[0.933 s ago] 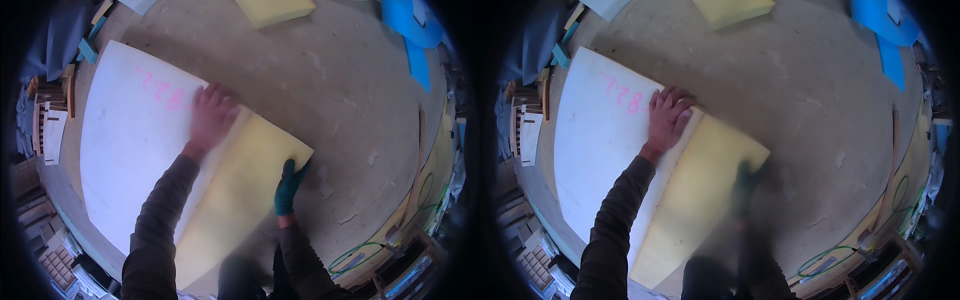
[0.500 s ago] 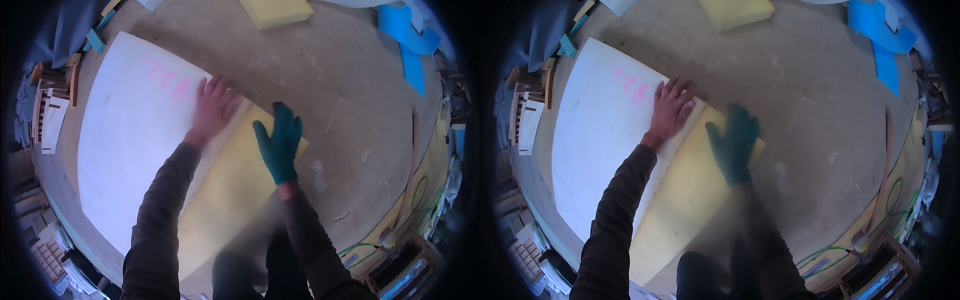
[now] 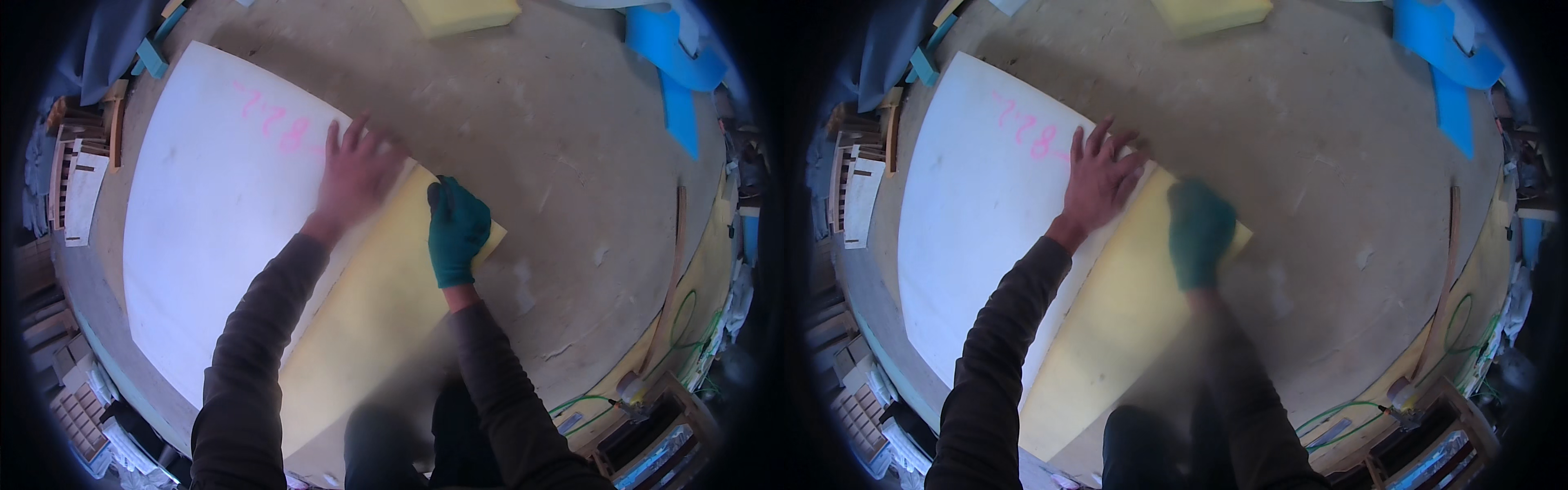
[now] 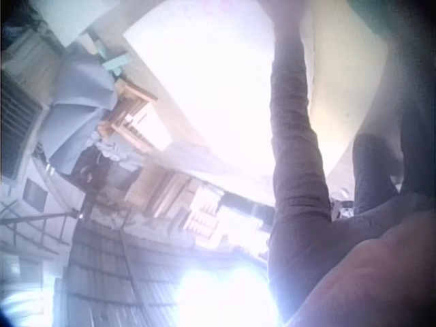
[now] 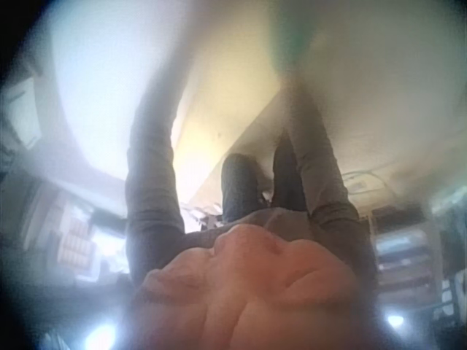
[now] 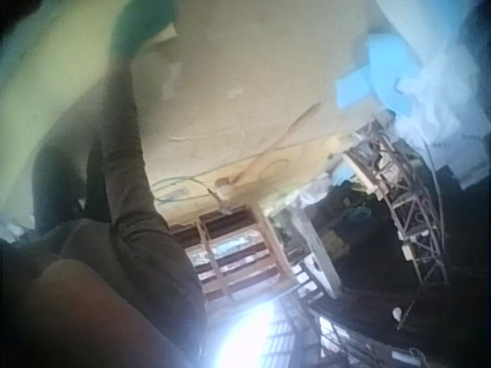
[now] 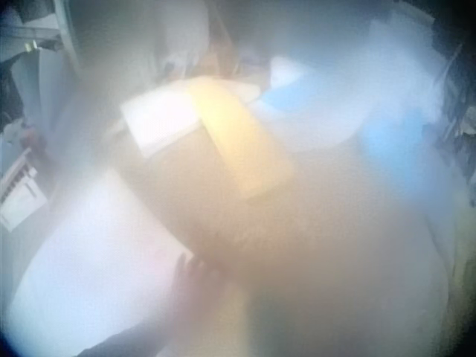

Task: The person opens a box, removes a container, and uses a spray gun to apply adhesive to a foam piece. They then place the foam onto a board and press it down.

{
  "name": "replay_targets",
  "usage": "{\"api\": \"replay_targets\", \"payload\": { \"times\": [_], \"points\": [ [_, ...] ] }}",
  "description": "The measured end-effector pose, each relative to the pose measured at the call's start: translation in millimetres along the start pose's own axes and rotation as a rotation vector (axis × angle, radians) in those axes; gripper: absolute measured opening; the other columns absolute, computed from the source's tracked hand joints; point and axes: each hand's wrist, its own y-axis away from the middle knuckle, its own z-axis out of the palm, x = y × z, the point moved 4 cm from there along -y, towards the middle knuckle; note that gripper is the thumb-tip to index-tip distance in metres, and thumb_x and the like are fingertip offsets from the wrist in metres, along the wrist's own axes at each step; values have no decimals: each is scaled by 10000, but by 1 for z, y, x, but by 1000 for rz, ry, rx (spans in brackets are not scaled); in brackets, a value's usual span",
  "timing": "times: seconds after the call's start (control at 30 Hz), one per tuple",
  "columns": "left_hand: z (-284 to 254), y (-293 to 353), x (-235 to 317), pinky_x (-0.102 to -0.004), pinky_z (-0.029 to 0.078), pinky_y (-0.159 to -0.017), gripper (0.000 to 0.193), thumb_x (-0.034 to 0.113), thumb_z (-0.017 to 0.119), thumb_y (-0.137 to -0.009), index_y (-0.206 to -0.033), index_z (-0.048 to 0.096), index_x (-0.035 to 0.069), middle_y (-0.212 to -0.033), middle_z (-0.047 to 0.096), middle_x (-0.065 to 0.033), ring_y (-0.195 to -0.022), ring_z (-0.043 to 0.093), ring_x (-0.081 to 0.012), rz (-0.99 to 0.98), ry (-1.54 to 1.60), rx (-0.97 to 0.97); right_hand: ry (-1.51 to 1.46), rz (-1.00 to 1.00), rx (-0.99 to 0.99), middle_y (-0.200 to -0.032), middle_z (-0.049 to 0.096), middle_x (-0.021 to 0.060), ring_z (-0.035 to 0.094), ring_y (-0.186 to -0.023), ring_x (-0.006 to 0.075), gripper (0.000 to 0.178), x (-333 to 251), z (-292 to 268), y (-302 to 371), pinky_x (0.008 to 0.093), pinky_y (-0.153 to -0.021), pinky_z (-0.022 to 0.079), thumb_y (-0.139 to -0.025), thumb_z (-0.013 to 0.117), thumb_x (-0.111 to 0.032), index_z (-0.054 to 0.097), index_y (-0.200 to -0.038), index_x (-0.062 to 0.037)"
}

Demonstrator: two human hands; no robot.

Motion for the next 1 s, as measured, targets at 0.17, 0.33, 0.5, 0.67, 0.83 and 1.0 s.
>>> {"api": "replay_targets", "payload": {
  "times": [0.17, 0.33, 0.5, 0.67, 0.83, 1.0],
  "points": [
    [6, -1, 2, -697, 144, -1241, 273, 309, 619, -998, -1253, 697, 252, -1481, 528, -77, -1523, 314, -404, -13, 2, -15, 101, -1, -50, -708, 614, 177, 602, -629, 368, 282, -4, 27, -2, 448, -569, 429, -1027, 652, -224, 628, -793, -68],
    [21, 0, 0, -705, 136, -1240, 253, 318, 614, -1001, -1230, 701, 252, -1489, 521, -77, -1527, 312, -400, -4, -25, -8, 213, -48, 15, -681, 606, 146, 605, -625, 357, 297, 5, 54, 3, 464, -571, 438, -1035, 637, -245, 609, -773, -107],
    [10, 3, -8, -657, 105, -1275, 362, 335, 549, -1051, -1392, 646, 257, -1638, 421, -66, -1594, 234, -362, -36, 33, -67, 128, -32, -43, -863, 706, 161, 681, -794, 360, 191, -1, 32, -6, 434, -710, 515, -1038, 636, -235, 703, -938, -86],
    [-35, 88, -27, -574, 59, -1306, 506, 416, 414, -1118, -1591, 494, 256, -1766, 234, -47, -1642, 130, -320, -169, 124, -149, -368, 126, 91, -1642, 409, 200, 404, -1506, 313, 602, 37, -63, 42, 432, -1254, 298, -1056, 637, -158, 398, -1572, 40],
    [-39, 151, -19, -683, 91, -1273, 575, 279, 589, -1019, -1585, 490, 276, -1761, 225, -68, -1629, 116, -401, -129, -60, -148, -285, 320, -8, -1673, 351, 157, 353, -1533, 287, 655, 44, -46, 174, 429, -1250, 312, -1115, 553, -262, 271, -1645, -1],
    [-32, 146, -15, -713, 24, -1243, 493, 453, 389, -1113, -1561, 540, 314, -1757, 261, -52, -1623, 131, -418, -73, -110, -136, -819, 769, 191, -1601, 393, 156, 438, -1417, 261, 700, 14, 6, 211, 419, -1207, 371, -1101, 591, -239, 213, -1664, -67]
  ]
}}
